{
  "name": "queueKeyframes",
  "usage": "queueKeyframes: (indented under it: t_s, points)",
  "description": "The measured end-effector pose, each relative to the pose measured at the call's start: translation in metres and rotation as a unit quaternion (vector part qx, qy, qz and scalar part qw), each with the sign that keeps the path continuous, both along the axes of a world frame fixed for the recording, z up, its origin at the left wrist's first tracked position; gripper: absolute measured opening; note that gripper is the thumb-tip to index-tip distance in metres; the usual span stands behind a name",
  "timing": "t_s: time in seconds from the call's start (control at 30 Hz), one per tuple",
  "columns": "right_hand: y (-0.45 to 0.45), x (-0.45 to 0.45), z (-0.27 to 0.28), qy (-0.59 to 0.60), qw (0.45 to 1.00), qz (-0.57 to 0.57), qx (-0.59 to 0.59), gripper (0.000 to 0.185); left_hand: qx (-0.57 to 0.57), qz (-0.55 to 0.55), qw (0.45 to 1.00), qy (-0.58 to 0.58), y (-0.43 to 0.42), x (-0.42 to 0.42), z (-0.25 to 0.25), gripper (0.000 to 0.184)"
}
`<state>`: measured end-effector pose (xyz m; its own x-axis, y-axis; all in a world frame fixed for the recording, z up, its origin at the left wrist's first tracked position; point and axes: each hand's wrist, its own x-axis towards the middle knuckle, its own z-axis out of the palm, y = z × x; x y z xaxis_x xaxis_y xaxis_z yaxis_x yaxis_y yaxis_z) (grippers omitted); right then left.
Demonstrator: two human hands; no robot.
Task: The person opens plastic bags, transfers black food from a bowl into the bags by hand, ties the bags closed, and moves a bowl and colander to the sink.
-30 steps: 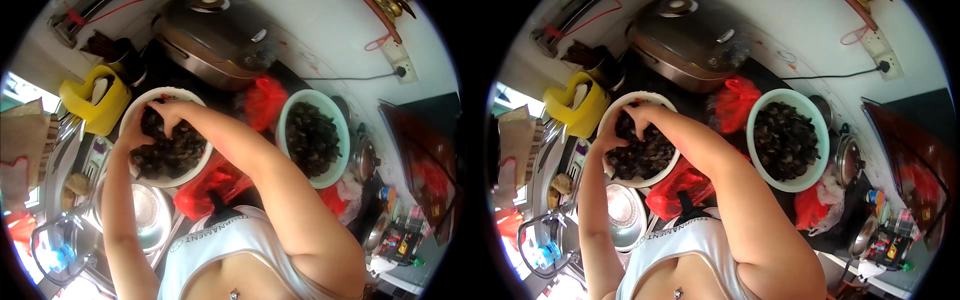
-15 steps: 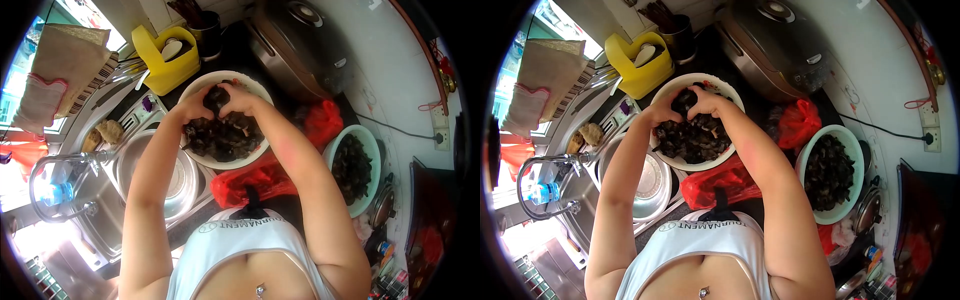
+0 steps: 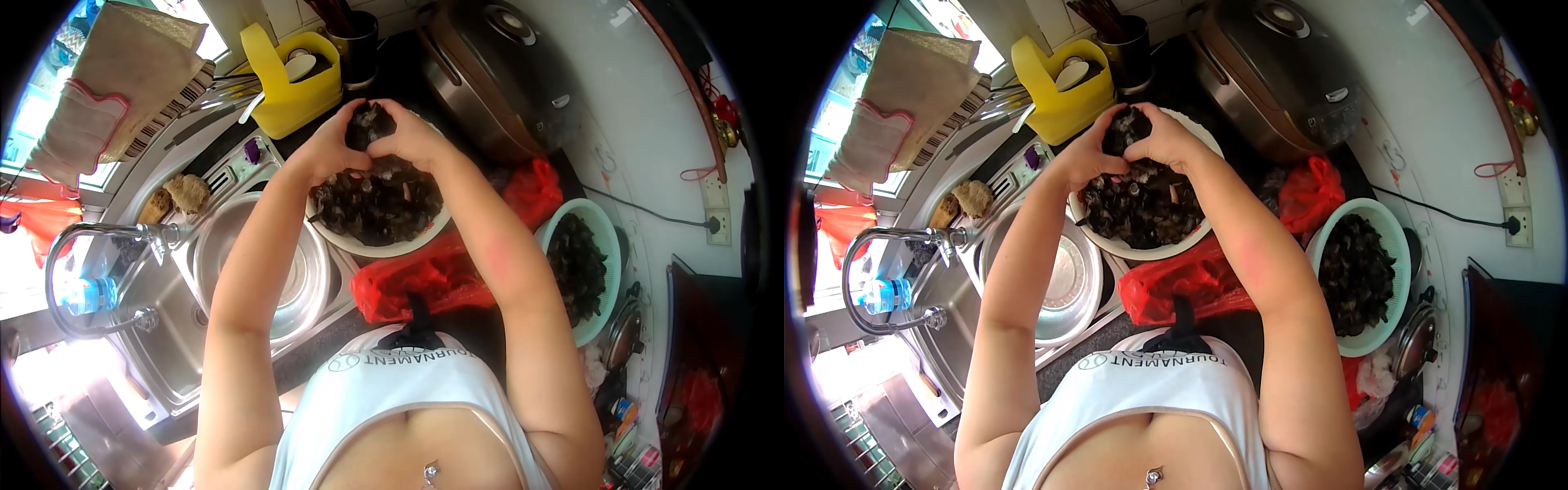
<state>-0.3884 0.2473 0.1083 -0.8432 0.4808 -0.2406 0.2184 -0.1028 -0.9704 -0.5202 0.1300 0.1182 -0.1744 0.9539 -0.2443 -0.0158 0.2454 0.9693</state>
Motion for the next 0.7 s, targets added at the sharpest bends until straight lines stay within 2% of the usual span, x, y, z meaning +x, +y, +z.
queueKeyframes:
  t_s: [0.2, 0.33, 0.47, 0.53, 0.57, 0.63, 0.67, 0.7]
  points:
    - [-0.005, 0.006, 0.029, 0.036, 0.998, -0.014, 0.05, 0.07, 0.033, 0.014, 0.999, 0.004, -0.001, 0.005, 0.021, 0.093]
    - [-0.008, 0.009, 0.044, 0.043, 0.998, -0.015, 0.035, 0.068, 0.05, 0.015, 0.999, -0.005, -0.004, 0.009, 0.037, 0.092]
    - [-0.009, 0.012, 0.033, 0.039, 0.995, -0.032, 0.081, 0.07, 0.051, 0.016, 0.993, 0.101, -0.006, 0.014, 0.037, 0.09]
    - [-0.012, 0.012, 0.008, 0.041, 0.996, -0.046, 0.06, 0.071, 0.035, 0.012, 0.992, 0.117, -0.009, 0.018, 0.022, 0.09]
    - [-0.01, 0.011, -0.012, 0.017, 0.994, -0.044, 0.099, 0.073, 0.113, -0.023, 0.958, 0.264, -0.007, -0.001, -0.032, 0.092]
    - [-0.012, 0.001, -0.073, -0.064, 0.959, -0.01, 0.275, 0.08, 0.081, -0.054, 0.96, 0.262, -0.009, 0.0, -0.055, 0.097]
    - [-0.015, 0.002, -0.086, -0.105, 0.936, 0.0, 0.337, 0.083, 0.04, -0.077, 0.941, 0.327, -0.007, -0.01, -0.094, 0.098]
    - [-0.017, 0.014, -0.072, -0.151, 0.925, 0.003, 0.348, 0.078, 0.083, -0.118, 0.94, 0.308, -0.013, -0.003, -0.078, 0.094]
